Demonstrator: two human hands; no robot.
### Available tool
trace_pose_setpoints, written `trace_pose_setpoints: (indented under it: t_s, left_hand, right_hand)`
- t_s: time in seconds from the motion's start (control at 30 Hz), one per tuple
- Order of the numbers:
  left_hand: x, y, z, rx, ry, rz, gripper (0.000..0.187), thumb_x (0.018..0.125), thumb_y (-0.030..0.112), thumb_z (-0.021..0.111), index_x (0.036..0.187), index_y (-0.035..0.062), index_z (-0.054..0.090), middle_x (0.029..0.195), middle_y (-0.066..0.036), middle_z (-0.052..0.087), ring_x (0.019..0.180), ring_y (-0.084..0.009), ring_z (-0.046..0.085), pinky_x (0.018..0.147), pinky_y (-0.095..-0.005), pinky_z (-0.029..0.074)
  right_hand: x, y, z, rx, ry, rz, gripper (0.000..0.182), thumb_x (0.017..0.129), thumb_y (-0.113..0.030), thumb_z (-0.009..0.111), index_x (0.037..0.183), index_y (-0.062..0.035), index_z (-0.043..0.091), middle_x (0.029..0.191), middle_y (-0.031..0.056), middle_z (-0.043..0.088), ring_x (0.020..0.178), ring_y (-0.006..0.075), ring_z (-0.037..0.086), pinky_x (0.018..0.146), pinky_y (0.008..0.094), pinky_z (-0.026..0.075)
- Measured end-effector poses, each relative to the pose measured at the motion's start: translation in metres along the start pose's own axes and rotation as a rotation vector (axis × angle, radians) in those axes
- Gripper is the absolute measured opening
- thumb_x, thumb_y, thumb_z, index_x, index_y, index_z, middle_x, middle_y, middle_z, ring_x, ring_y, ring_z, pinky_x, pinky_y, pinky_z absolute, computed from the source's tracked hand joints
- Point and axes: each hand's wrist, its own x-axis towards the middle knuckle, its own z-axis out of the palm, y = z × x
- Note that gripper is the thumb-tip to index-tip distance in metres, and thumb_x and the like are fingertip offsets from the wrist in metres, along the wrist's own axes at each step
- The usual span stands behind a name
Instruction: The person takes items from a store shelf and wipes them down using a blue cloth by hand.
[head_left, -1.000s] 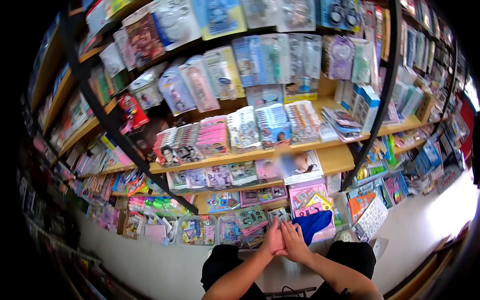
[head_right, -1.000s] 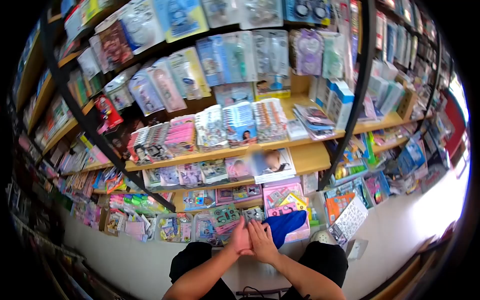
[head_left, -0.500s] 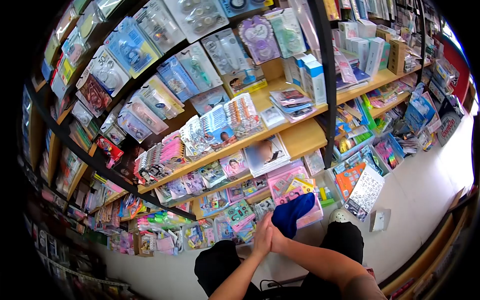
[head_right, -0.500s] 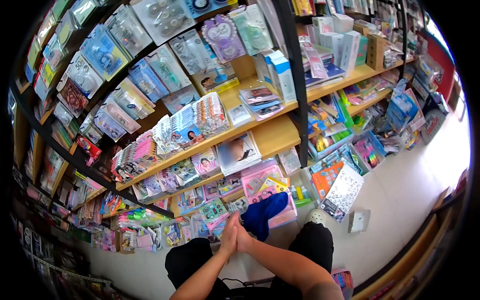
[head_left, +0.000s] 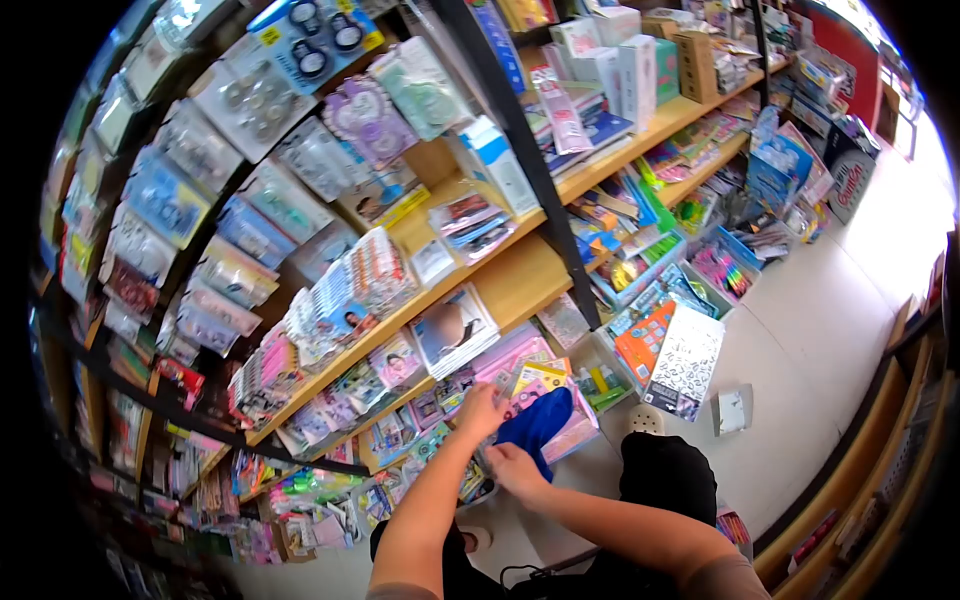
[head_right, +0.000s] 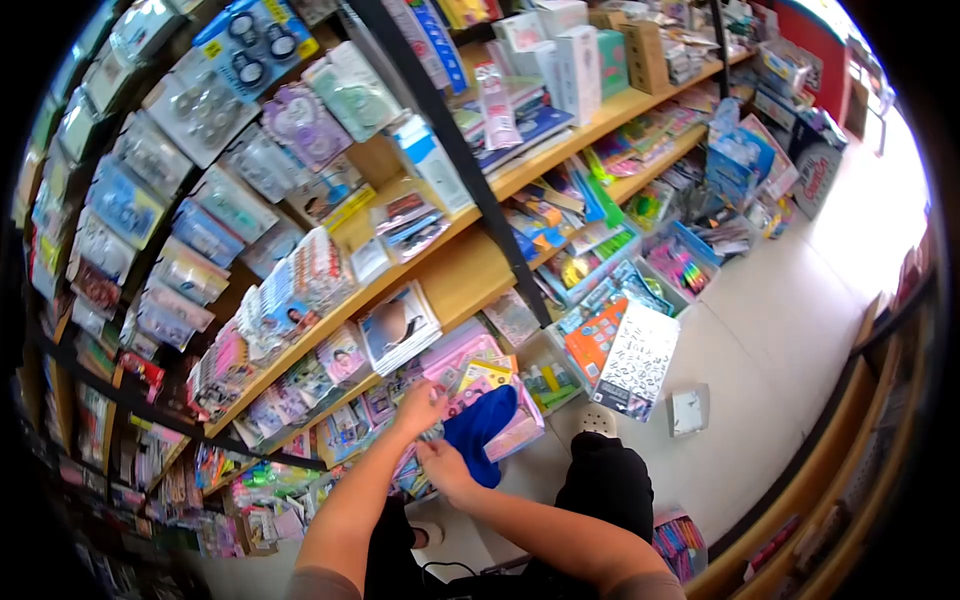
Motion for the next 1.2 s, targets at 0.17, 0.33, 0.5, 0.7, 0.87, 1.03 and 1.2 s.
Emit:
trace_pose_setpoints:
  t_s: [0.17, 0.33, 0.5, 0.7, 0.87, 1.03, 1.2]
  left_hand:
    - [0.055, -0.016, -0.009, 0.118, 0.038, 0.005, 0.042, 0.075, 0.023, 0.060, 0.110, -0.0003, 0.055, 0.111, -0.019, 0.053, 0.104, -0.0335, 0.051, 0.089, -0.0406, 0.042]
    - [0.057, -0.010, -0.018, 0.179, 0.015, -0.049, 0.045, 0.077, 0.024, 0.059, 0.115, 0.0010, 0.052, 0.111, -0.017, 0.054, 0.103, -0.0329, 0.052, 0.087, -0.0394, 0.043]
    - [0.056, -0.013, -0.019, 0.192, 0.064, -0.039, 0.045, 0.077, 0.025, 0.059, 0.115, 0.0021, 0.051, 0.109, -0.015, 0.055, 0.101, -0.0320, 0.053, 0.085, -0.0402, 0.044]
    - [0.050, -0.008, -0.003, 0.068, -0.011, -0.025, 0.040, 0.076, 0.027, 0.061, 0.108, 0.0024, 0.057, 0.108, -0.016, 0.054, 0.098, -0.0329, 0.053, 0.084, -0.0403, 0.044]
    - [0.017, 0.003, 0.053, 0.039, -0.208, -0.051, 0.042, 0.073, 0.032, 0.066, 0.102, 0.0026, 0.059, 0.112, -0.018, 0.052, 0.103, -0.0343, 0.050, 0.089, -0.0406, 0.041]
    - [-0.004, 0.006, 0.096, 0.083, -0.176, -0.048, 0.034, 0.070, 0.027, 0.070, 0.094, 0.0064, 0.059, 0.106, -0.012, 0.053, 0.104, -0.0304, 0.049, 0.086, -0.0412, 0.042]
    - [0.004, -0.003, 0.072, -0.321, -0.146, -0.179, 0.020, 0.070, 0.016, 0.064, 0.084, 0.0034, 0.055, 0.073, -0.011, 0.057, 0.068, -0.0266, 0.056, 0.064, -0.0339, 0.045]
  right_hand:
    - [0.004, 0.007, -0.008, -0.201, -0.053, -0.008, 0.039, 0.087, -0.032, 0.050, 0.101, 0.0031, 0.058, 0.086, 0.0171, 0.061, 0.081, 0.0245, 0.058, 0.073, 0.0352, 0.044]
    - [0.007, -0.008, -0.021, -0.248, -0.123, 0.048, 0.037, 0.086, -0.030, 0.052, 0.098, 0.0043, 0.059, 0.081, 0.0187, 0.062, 0.078, 0.0261, 0.059, 0.072, 0.0353, 0.044]
    - [0.025, 0.008, -0.035, -0.268, -0.089, -0.007, 0.035, 0.085, -0.030, 0.055, 0.096, 0.0035, 0.060, 0.079, 0.0186, 0.062, 0.075, 0.0265, 0.061, 0.070, 0.0359, 0.045]
    - [0.031, 0.019, -0.041, -0.342, -0.139, 0.019, 0.030, 0.088, -0.024, 0.053, 0.102, 0.0026, 0.058, 0.082, 0.0086, 0.060, 0.072, 0.0163, 0.056, 0.068, 0.0290, 0.046]
    - [0.010, -0.008, -0.039, -0.533, -0.245, -0.158, 0.027, 0.085, -0.022, 0.054, 0.098, 0.0008, 0.058, 0.086, 0.0166, 0.063, 0.078, 0.0259, 0.061, 0.072, 0.0344, 0.047]
    - [0.006, 0.003, -0.040, -0.778, -0.308, -0.113, 0.026, 0.082, -0.025, 0.053, 0.094, -0.0019, 0.058, 0.091, 0.0179, 0.063, 0.085, 0.0331, 0.060, 0.075, 0.0407, 0.046]
    - [0.001, -0.002, -0.042, -0.786, -0.329, -0.144, 0.028, 0.082, -0.027, 0.053, 0.093, -0.0016, 0.058, 0.090, 0.0194, 0.062, 0.086, 0.0342, 0.060, 0.076, 0.0429, 0.046]
